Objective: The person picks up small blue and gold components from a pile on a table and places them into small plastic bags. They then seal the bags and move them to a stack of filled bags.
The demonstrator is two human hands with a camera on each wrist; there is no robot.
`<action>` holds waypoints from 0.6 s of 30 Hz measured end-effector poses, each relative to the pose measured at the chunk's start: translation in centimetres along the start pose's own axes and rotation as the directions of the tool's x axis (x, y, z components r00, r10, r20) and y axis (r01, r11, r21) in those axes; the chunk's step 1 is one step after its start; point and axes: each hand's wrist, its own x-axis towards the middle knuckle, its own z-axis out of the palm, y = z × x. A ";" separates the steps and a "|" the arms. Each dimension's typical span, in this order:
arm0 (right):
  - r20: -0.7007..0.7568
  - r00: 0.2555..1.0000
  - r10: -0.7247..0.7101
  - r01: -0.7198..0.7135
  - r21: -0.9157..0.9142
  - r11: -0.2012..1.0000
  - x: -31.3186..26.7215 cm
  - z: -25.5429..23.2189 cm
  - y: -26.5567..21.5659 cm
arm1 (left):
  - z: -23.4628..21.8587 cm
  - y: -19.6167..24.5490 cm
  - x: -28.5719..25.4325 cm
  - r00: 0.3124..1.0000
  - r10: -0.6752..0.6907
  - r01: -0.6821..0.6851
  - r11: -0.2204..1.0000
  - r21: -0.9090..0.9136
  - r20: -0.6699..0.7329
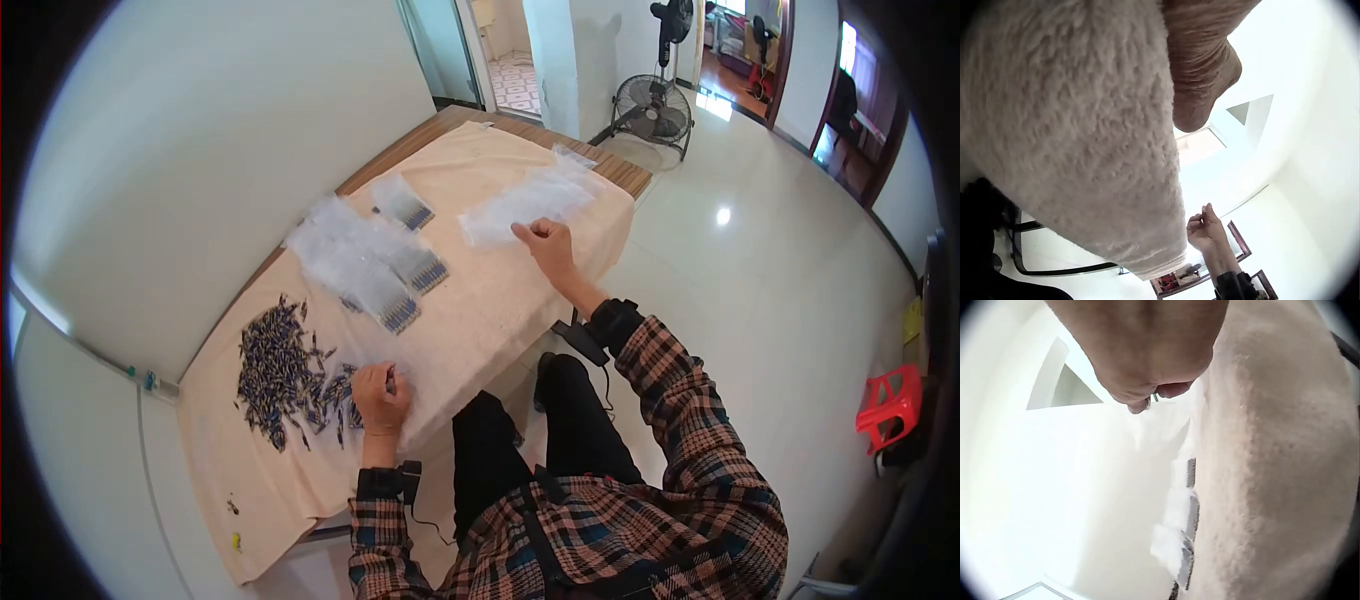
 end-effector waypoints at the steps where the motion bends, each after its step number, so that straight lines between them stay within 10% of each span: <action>1: 0.041 0.995 0.093 -0.097 0.130 0.987 0.3 0.0 -0.7 | 0.0 -0.1 0.0 1.000 0.002 -0.002 1.000 -0.006 -0.002; 7: 0.190 0.925 0.328 -0.378 0.535 0.756 -0.4 0.1 -3.1 | -0.1 -0.4 -0.2 0.999 0.002 -0.005 0.999 -0.051 -0.047; 18: 0.416 0.861 0.293 -0.505 0.636 0.583 -2.2 -1.1 -3.6 | 0.2 -0.5 -0.3 0.999 -0.018 0.017 1.000 -0.024 -0.029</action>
